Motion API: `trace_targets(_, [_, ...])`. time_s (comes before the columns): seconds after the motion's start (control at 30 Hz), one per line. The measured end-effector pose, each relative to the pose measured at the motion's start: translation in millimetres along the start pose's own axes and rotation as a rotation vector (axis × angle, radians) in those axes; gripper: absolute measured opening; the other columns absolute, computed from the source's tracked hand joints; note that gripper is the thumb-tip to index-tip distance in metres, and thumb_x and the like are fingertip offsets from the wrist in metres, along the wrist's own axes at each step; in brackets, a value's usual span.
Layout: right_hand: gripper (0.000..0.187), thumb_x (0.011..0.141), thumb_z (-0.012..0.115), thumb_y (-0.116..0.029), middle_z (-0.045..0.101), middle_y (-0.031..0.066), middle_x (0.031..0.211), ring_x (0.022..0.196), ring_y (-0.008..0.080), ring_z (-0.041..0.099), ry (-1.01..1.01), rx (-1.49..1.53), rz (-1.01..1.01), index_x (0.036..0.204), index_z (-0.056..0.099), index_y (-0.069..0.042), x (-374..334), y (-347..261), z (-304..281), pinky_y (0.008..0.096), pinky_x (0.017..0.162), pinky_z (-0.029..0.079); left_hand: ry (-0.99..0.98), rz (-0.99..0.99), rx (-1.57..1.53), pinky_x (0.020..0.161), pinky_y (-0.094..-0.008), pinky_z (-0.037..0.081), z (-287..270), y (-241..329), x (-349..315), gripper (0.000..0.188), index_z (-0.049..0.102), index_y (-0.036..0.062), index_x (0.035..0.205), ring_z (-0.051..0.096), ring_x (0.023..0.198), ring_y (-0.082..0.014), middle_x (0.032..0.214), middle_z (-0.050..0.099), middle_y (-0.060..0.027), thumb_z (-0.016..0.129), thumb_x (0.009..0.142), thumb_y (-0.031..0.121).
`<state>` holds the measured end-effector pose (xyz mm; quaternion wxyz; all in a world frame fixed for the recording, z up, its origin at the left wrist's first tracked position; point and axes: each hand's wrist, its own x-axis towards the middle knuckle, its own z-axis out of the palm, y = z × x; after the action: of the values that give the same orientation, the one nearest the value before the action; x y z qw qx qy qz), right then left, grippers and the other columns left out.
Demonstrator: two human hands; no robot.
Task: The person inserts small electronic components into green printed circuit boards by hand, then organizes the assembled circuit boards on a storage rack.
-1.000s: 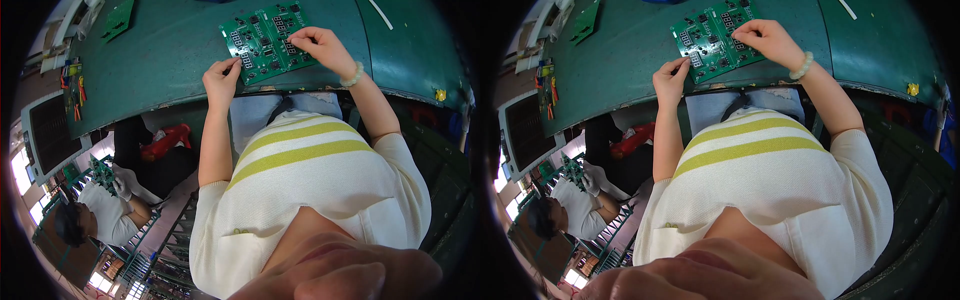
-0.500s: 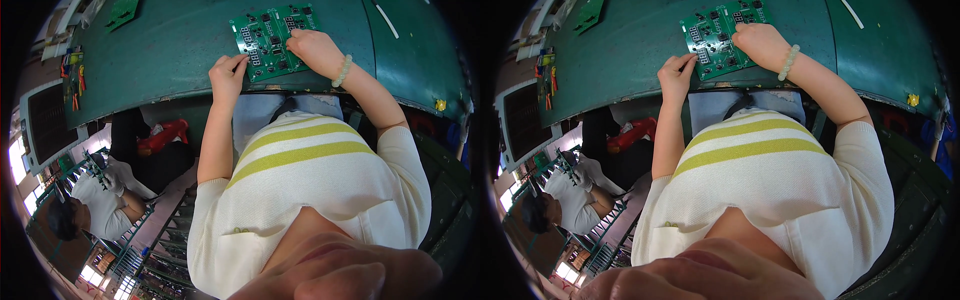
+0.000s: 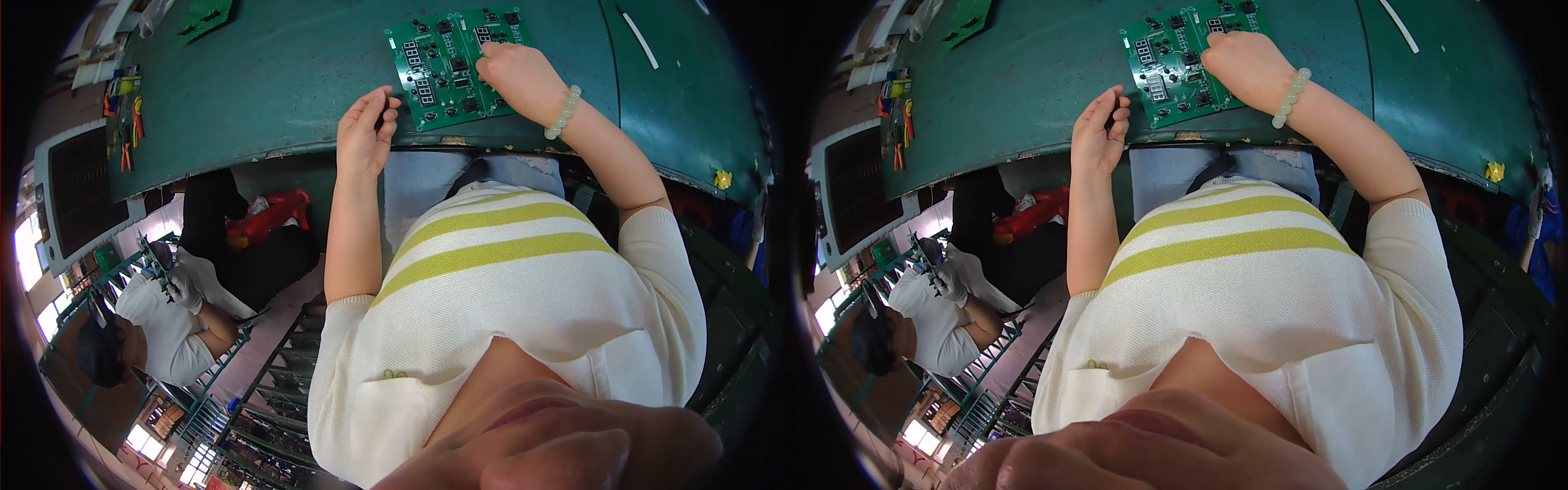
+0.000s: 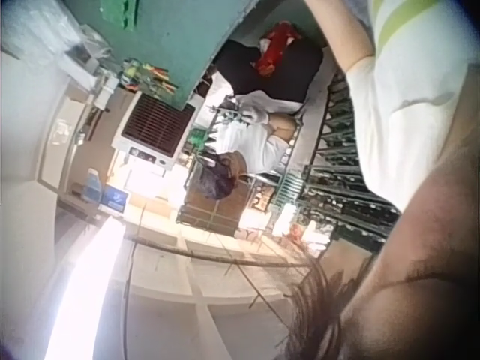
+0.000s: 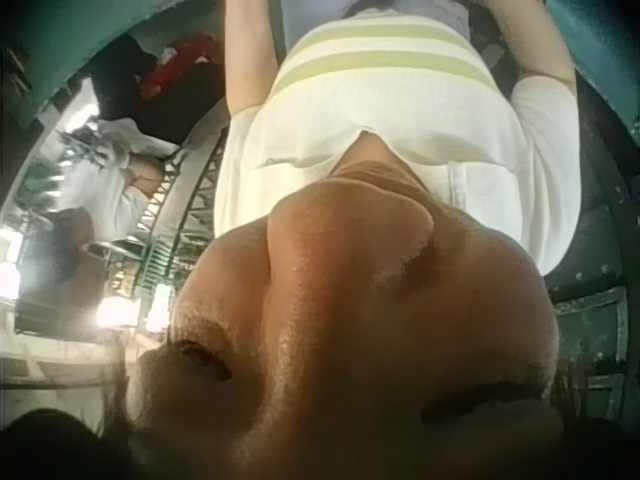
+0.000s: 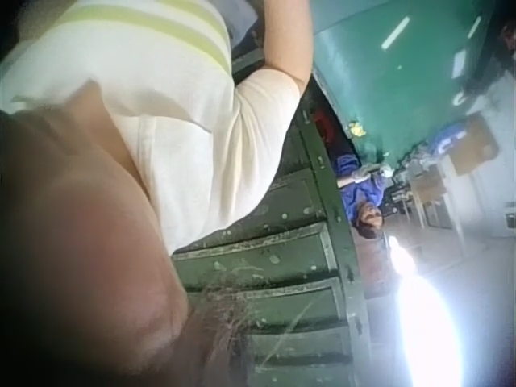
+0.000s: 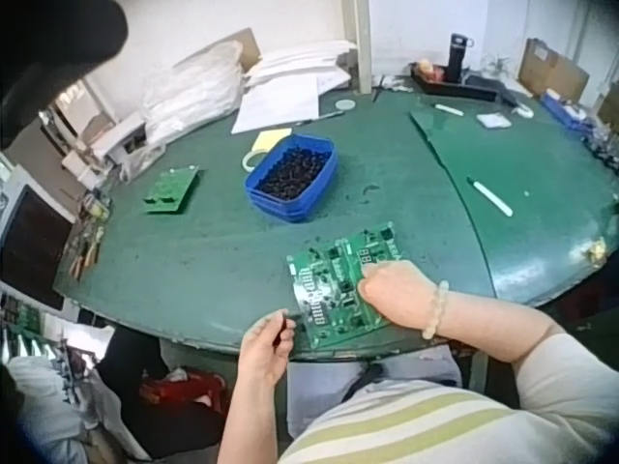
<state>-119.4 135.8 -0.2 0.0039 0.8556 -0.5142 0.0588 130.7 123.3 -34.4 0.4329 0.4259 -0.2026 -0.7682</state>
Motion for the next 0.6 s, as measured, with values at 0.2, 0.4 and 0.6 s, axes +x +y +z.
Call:
trace_targets(0.2, [0.007,0.07,0.058,-0.007,0.053,0.0113,0.077,0.071,0.0286,0.058,0.011,0.056,0.003,0.066,0.056,-0.001,2,-2,-7,0.0386,0.062,0.049,-0.076,-0.043,-0.125,0.044,-0.016,0.033,-8,-9,-1,0.013,0.054,0.0017,0.087,0.046,0.059,-0.008,0.077,0.056,-0.0074,0.057,0.088,0.015])
trace_targets(0.4, [0.006,0.069,0.057,-0.005,0.055,0.0132,0.075,0.07,0.0304,0.059,-0.117,-0.014,0.037,0.067,0.057,0.0,11,-7,-6,0.0394,0.061,0.049,-0.117,-0.053,-0.153,0.045,-0.0155,0.035,-6,-10,-3,0.01,0.055,0.0013,0.09,0.048,0.062,-0.0082,0.086,0.059,-0.0103,0.057,0.087,0.01])
trace_targets(0.6, [0.014,0.079,0.061,-0.018,0.059,0.0092,0.073,0.066,0.025,0.059,0.197,0.523,0.178,0.08,0.066,-0.005,9,-38,-22,0.0351,0.059,0.048,-0.077,0.051,-0.079,0.044,-0.0155,0.033,11,-18,-13,0.008,0.055,0.0013,0.091,0.047,0.06,-0.0062,0.084,0.06,-0.0107,0.057,0.087,0.009])
